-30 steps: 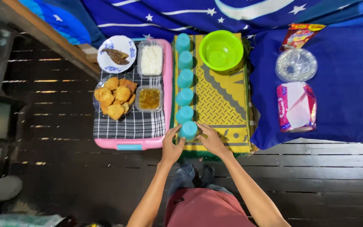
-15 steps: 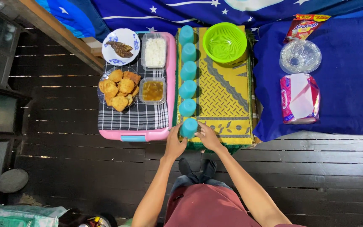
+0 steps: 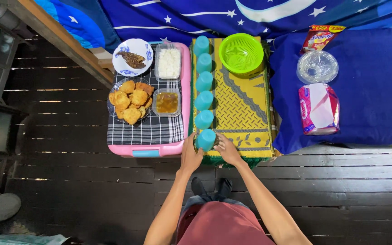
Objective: The person arranges food items and tableware on a tray. They place a container of fried snacks, a container of rice, and a container of curry onto a tray, then add a green bowl and several blue cups, followed by a glass bowl and a packet of tissues.
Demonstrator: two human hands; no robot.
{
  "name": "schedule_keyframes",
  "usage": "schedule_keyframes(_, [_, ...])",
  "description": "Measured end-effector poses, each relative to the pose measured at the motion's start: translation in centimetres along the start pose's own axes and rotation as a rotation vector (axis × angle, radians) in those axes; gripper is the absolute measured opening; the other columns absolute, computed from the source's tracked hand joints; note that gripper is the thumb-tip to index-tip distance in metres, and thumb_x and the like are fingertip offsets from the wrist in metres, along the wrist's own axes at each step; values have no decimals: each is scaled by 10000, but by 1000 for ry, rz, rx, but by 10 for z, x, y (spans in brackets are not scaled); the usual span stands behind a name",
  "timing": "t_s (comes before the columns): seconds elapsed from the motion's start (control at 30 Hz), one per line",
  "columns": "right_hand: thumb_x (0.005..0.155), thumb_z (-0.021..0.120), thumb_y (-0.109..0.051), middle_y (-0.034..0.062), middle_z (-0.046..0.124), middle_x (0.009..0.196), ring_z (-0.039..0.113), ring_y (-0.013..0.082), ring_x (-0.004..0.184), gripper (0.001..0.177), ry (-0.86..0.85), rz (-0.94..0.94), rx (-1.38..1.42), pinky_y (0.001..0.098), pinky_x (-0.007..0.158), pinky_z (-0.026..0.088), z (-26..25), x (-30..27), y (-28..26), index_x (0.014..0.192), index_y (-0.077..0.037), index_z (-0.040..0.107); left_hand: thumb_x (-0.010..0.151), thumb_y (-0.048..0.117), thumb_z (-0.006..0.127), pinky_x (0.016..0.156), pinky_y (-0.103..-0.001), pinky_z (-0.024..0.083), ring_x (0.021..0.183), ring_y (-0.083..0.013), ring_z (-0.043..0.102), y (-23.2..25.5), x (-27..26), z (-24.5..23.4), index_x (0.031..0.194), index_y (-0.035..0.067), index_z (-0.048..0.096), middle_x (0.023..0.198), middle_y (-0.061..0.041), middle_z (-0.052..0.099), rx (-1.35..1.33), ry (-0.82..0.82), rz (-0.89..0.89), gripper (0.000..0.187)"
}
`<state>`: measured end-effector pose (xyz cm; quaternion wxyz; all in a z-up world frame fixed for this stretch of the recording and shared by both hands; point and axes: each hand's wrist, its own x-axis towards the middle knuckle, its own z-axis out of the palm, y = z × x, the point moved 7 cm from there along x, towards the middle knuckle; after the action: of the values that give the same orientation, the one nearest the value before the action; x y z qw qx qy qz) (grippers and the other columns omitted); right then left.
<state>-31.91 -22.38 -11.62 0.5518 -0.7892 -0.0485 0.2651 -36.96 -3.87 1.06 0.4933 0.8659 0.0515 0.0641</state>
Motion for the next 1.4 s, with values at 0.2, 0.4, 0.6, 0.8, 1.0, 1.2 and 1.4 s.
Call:
schedule_keyframes(0.2, [1007,607,-277,164,578,1459,579,304,1346,525,97,-30,-31,437,1062,524,-21,-2,-1,1468,-72,463,828,-6,668,1107,-492,393,1308,-429,493,29,6,-12,1435,5,478,1377,-244,538,6,63,94,636])
schedule_keyframes(0.4, [1029,599,-333,140,728,1197,707,225,1117,392,244,-90,118,354,912,551,-63,-20,-22,1280,-37,655,818,21,691,1058,-474,420,1236,-400,515,80,20,3,1334,46,593,1307,-186,599,15,79,224,525])
schedule_keyframes(0.6, [1069,639,-296,171,654,959,568,207,849,337,454,51,150,353,732,468,-117,-48,-17,1159,19,716,887,36,667,1009,-480,479,1237,-374,553,101,45,63,1337,54,588,1295,-182,575,-238,-196,226,458])
schedule_keyframes(0.8, [1153,544,-293,137,729,991,622,160,887,440,611,-123,379,292,821,522,-157,-73,3,1019,98,695,943,137,683,855,-436,551,1157,-271,606,78,59,142,1320,102,580,1276,-125,564,-252,-440,66,392])
schedule_keyframes(1.0, [1073,507,-237,109,730,1101,701,187,1004,304,738,-56,443,307,891,557,-191,-121,-1,1109,17,670,965,148,700,865,-414,550,1100,-258,619,83,59,199,1297,92,603,1225,-109,615,-204,-571,111,350])
schedule_keyframes(1.2, [1056,499,-209,94,738,1111,718,187,1026,277,827,-57,465,321,886,567,-237,-144,4,1099,5,670,940,107,673,834,-355,560,1067,-199,630,134,65,236,1271,76,621,1180,-74,639,-264,-589,158,337])
schedule_keyframes(1.4, [1059,520,-200,92,745,1103,713,188,1009,251,842,-132,496,311,861,557,-306,-155,19,1090,-5,674,888,45,688,822,-310,559,966,-181,654,192,84,280,1234,61,650,1141,-75,643,-359,-485,187,348])
